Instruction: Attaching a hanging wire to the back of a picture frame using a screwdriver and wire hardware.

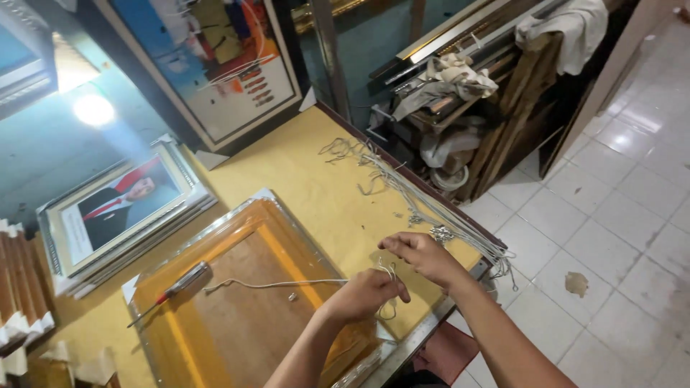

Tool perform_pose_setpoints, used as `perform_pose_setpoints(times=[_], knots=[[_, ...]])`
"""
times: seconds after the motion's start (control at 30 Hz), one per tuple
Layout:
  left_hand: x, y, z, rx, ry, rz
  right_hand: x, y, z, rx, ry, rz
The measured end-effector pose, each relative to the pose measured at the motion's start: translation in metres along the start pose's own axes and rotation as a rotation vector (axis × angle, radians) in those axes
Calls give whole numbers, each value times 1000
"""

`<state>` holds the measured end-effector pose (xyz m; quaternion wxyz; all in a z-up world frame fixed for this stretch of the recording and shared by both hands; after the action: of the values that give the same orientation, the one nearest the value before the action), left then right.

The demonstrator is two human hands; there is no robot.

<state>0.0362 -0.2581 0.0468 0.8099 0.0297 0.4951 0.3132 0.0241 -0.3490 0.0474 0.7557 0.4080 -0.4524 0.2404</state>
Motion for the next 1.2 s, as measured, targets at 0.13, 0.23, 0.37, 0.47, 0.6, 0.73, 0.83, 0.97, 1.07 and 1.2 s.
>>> perform_pose_setpoints(times=[0.13,0.23,0.37,0.47,0.6,0.73,0.83,0.97,1.07,1.2], knots=[[1,-27,-24,13,-93,-83,0,-12,24,-60,190,8],[-12,-29,-21,-22,-41,-73,-10,-21,35,-11,218,-44],[-20,-25,-25,-1,-124,-61,-11,-14,18,268,280,-42],[-11,-26,-27,-10,-225,-20,4,-10,3,370,431,16],[10,-14,-22,-110,-345,-30,9,-13,-22,452,653,111],[32,14,-8,-219,-321,135,17,-10,-52,492,680,193],[48,47,26,-607,-67,393,41,-21,-56,206,481,330],[30,72,55,-1000,595,376,96,8,-37,-183,353,826],[9,28,33,-572,1322,305,108,31,-16,-324,275,988],[17,-41,70,-422,1786,57,94,27,46,-579,224,864]])
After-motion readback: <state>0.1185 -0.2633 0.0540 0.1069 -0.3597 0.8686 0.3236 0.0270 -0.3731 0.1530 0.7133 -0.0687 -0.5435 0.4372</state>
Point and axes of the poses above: each hand's wrist, its own y-axis away from the middle knuckle, its own z-axis out of the back of the hand, x = y × z, the point moved 9 cm from there along -y, towards the middle knuckle, and after that the axes turned 14 degrees about -x, right-handed, at the moved point
